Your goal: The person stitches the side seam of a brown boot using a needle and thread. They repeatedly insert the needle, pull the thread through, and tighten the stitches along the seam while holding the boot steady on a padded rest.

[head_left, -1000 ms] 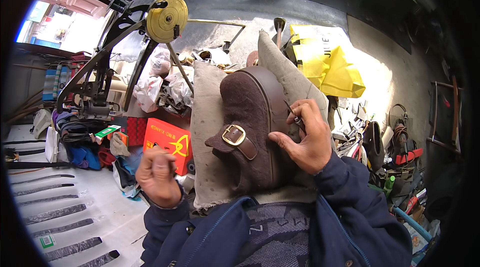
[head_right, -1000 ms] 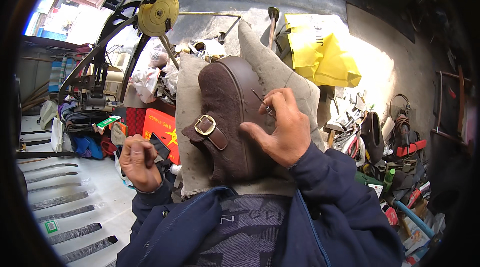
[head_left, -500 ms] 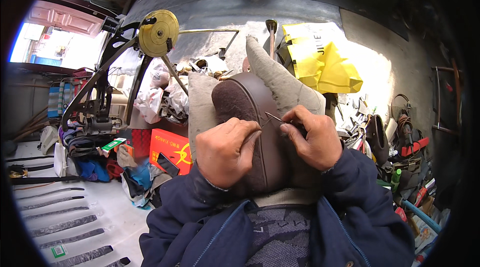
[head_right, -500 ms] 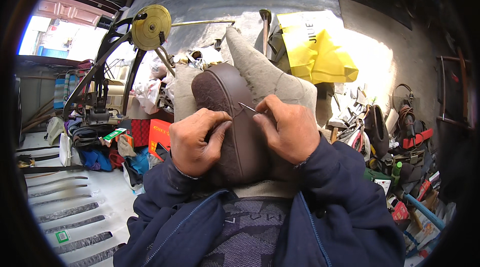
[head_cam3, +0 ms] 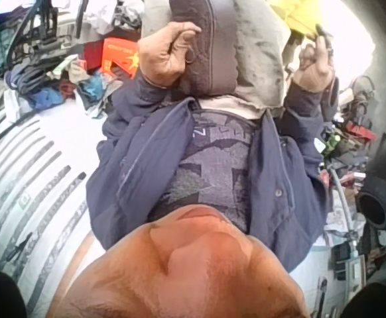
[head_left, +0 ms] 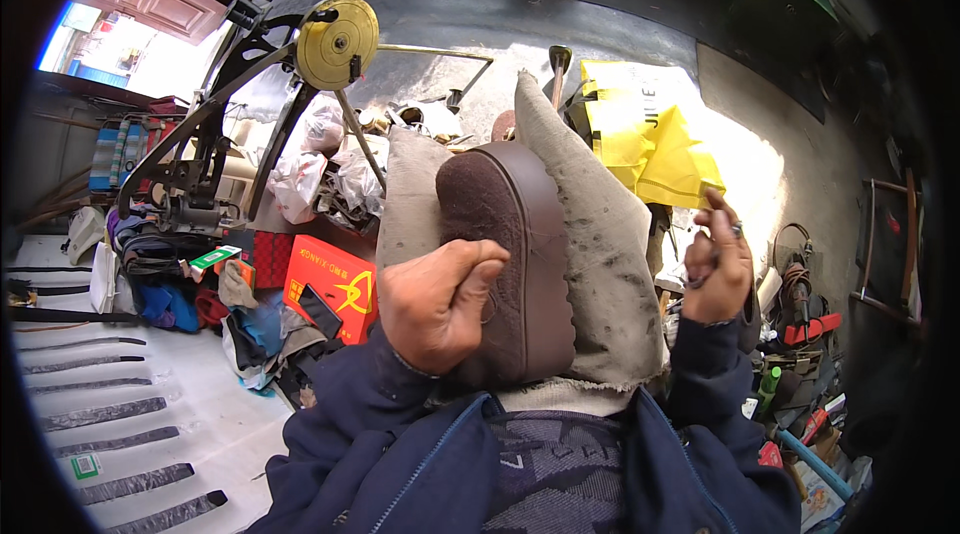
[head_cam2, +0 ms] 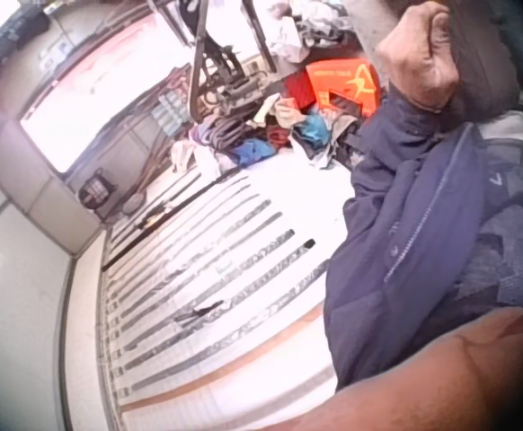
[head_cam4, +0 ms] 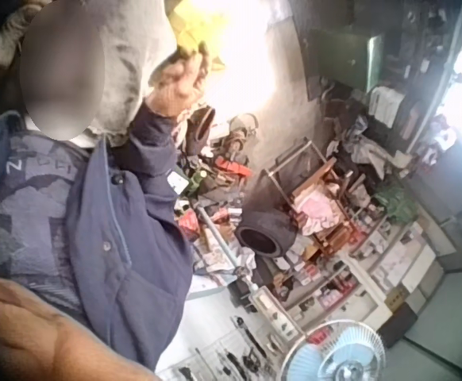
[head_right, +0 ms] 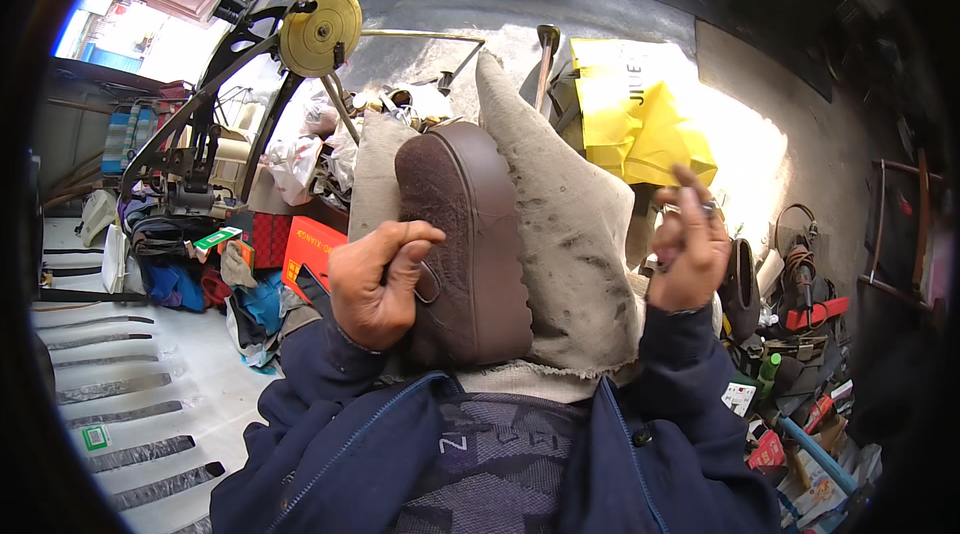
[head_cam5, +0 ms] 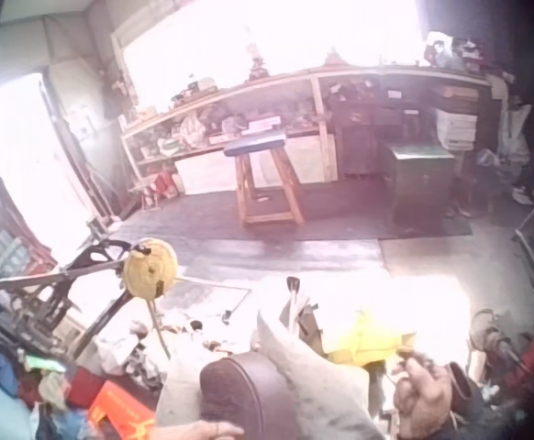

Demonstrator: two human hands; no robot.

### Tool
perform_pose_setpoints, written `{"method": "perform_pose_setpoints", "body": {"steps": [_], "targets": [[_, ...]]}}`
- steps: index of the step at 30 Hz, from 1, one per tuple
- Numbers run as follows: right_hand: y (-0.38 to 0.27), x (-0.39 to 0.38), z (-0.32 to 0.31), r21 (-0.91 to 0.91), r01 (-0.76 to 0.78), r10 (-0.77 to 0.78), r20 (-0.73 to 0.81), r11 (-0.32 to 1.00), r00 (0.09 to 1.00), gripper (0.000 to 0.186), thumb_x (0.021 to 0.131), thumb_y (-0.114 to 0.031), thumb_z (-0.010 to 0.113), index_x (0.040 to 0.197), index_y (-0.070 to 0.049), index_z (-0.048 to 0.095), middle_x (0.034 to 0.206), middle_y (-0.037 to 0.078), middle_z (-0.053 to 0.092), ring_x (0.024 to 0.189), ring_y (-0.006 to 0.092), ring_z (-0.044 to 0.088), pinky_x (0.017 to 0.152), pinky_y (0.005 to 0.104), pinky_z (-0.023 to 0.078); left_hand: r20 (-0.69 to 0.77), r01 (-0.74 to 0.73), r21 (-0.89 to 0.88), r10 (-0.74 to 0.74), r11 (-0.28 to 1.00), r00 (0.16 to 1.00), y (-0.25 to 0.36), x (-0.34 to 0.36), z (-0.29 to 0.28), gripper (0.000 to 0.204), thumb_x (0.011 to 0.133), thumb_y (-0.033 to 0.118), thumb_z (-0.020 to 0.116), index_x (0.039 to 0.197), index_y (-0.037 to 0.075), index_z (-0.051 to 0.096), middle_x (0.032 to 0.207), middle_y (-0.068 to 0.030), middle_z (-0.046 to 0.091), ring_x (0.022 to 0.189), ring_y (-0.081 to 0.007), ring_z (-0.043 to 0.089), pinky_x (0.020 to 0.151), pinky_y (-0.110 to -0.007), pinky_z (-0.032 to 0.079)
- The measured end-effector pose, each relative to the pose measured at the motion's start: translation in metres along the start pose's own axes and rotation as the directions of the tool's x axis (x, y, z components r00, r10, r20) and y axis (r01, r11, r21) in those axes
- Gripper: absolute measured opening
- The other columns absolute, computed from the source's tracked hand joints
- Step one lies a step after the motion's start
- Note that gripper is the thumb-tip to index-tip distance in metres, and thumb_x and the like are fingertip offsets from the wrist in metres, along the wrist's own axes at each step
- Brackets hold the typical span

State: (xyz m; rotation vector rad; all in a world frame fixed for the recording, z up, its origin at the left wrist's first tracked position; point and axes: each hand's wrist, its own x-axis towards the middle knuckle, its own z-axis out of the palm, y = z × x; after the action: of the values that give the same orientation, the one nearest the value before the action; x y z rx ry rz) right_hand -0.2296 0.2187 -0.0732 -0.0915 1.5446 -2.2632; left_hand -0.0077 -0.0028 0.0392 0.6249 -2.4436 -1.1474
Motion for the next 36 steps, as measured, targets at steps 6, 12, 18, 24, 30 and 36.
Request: {"method": "perform_pose_setpoints", "body": {"steps": [6,12,18,24,30,36], "targets": [[0.000,-0.034,0.075,-0.550,0.487,-0.024,0.645,0.678,0.763,0.030,0.098,-0.009,0.071,0.127,-0.001,0.070,0.105,0.006,0.074,0.071,0.0093,0.055,0.065,0.0240,0.044,-0.102,0.121,0.026,-0.118,0.992,0.988,-0.016,-0.063,-0.044,0.034,0.111,0.022,0.052,0.111,-0.005,0.072,0.095,-0.0182,0.071,0.084,-0.0308,0.072,0.076,-0.035,0.054],[-0.027,-0.034,0.063,-0.523,0.190,0.205,0.605,0.831,0.770,0.014,0.099,-0.011,0.070,0.091,0.001,0.070,0.109,0.016,0.073,0.088,0.0198,0.066,0.083,0.0303,0.050,-0.194,0.299,0.194,-0.262,0.934,0.945,-0.046,-0.103,-0.058,0.035,0.111,0.022,0.050,0.117,-0.003,0.074,0.101,-0.0221,0.075,0.092,-0.0341,0.076,0.081,-0.033,0.056],[0.025,-0.033,0.099,0.252,-0.385,0.129,0.667,0.888,0.734,0.033,0.109,-0.029,0.055,0.090,-0.003,0.063,0.107,0.021,0.072,0.096,0.0309,0.068,0.077,0.0376,0.055,-0.041,0.141,0.490,-0.138,0.860,0.990,-0.060,-0.108,-0.058,0.030,0.102,0.025,0.066,0.080,0.004,0.063,0.071,-0.0168,0.062,0.065,-0.0400,0.063,0.060,-0.046,0.048],[0.030,-0.043,0.105,0.330,-0.515,0.271,0.565,0.791,0.779,0.032,0.110,-0.030,0.052,0.084,-0.010,0.050,0.064,0.002,0.041,0.063,0.0167,0.044,0.050,0.0288,0.035,-0.093,0.126,0.631,-0.086,0.765,0.992,-0.111,-0.137,-0.091,0.041,0.097,0.030,0.074,0.069,0.006,0.056,0.063,-0.0165,0.054,0.058,-0.0401,0.058,0.055,-0.046,0.042],[0.030,-0.044,0.110,0.284,-0.432,0.227,0.544,0.856,0.808,0.030,0.110,-0.024,0.050,0.084,-0.009,0.048,0.065,0.000,0.037,0.059,0.0122,0.038,0.051,0.0269,0.032,-0.361,0.350,0.005,-0.325,0.937,0.874,-0.116,-0.157,-0.103,0.044,0.107,0.030,0.060,0.072,0.005,0.050,0.074,-0.0152,0.062,0.073,-0.0300,0.067,0.067,-0.043,0.051],[0.021,-0.049,0.114,0.069,-0.328,0.256,0.484,0.942,0.836,0.031,0.108,-0.026,0.052,0.082,-0.009,0.046,0.065,-0.001,0.036,0.057,0.0093,0.033,0.050,0.0256,0.028,-0.354,-0.345,-0.933,-0.434,0.103,0.828,-0.068,-0.129,-0.073,0.042,0.117,0.037,0.035,0.088,0.009,0.048,0.088,-0.0112,0.067,0.105,-0.0344,0.072,0.114,-0.058,0.047]]}}
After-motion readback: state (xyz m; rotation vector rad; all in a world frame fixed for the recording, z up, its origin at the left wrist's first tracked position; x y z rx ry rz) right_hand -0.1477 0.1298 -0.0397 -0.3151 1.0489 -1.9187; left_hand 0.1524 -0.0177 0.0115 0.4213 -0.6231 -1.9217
